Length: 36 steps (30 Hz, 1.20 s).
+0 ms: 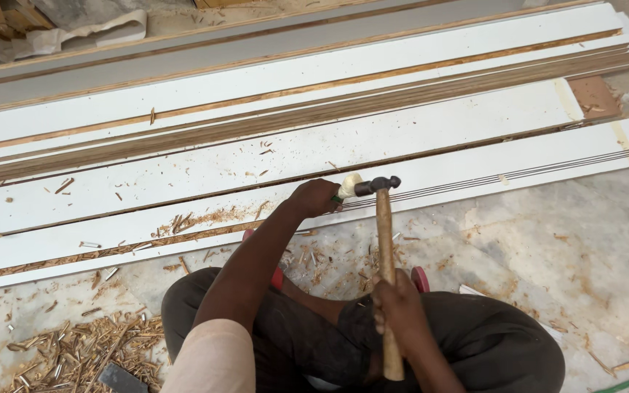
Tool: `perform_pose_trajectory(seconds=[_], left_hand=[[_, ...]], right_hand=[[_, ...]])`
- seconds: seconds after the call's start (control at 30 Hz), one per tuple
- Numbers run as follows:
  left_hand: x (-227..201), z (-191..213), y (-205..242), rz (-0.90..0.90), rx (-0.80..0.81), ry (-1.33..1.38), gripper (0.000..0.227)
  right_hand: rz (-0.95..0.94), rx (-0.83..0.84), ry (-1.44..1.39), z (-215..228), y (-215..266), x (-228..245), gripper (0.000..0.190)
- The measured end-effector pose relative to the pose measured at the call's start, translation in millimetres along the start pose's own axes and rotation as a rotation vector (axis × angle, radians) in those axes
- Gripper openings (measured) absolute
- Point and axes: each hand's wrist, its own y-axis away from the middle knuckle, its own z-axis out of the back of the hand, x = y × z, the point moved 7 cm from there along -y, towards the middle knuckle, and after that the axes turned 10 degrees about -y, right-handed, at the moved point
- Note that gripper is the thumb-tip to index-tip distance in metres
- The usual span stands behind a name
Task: The person sits on the floor and uses a hammer to repeatedly strike a roll of white tape placed on a long white board. The person holds the tape roll with one hand and hammers it with the other, creating indentations along the board.
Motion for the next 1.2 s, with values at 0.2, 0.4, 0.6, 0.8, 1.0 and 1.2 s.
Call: perform_pose_trajectory(seconds=[0.2, 0.4, 0.6, 0.8, 1.0, 1.2], left_hand=[[0.9, -5.2, -5.0, 0.016, 0.015, -0.057, 0.027], [-2.5, -9.3, -9.7, -0.015, 0.003, -0.122, 0.028], [6.1, -5.4, -1.7, 0.031, 0.031, -0.045, 0.029], [3.7, -10.9, -2.1, 0.035, 0.054, -0.126, 0.029], [8.2, -15.4, -3.2, 0.033, 0.041, -0.135, 0.031], [46.1, -45.6, 14.5, 0.086, 0.252, -0.453, 0.023]], right_hand=[[0.249, -0.149, -0.159, 18.5, 0.0, 23.0, 0.021], [-0.052, -0.027, -0.054, 2.5, -6.4, -6.7, 0.023], [0.237, -0.125, -0.142, 13.8, -5.8, 19.1, 0.023], [-0.094, -0.046, -0.003, -0.3, -4.3, -6.9, 0.022], [0.250, -0.111, -0.144, 16.2, -7.4, 14.7, 0.025], [-0.215, 0.039, 0.044, -8.4, -3.9, -26.6, 0.021]])
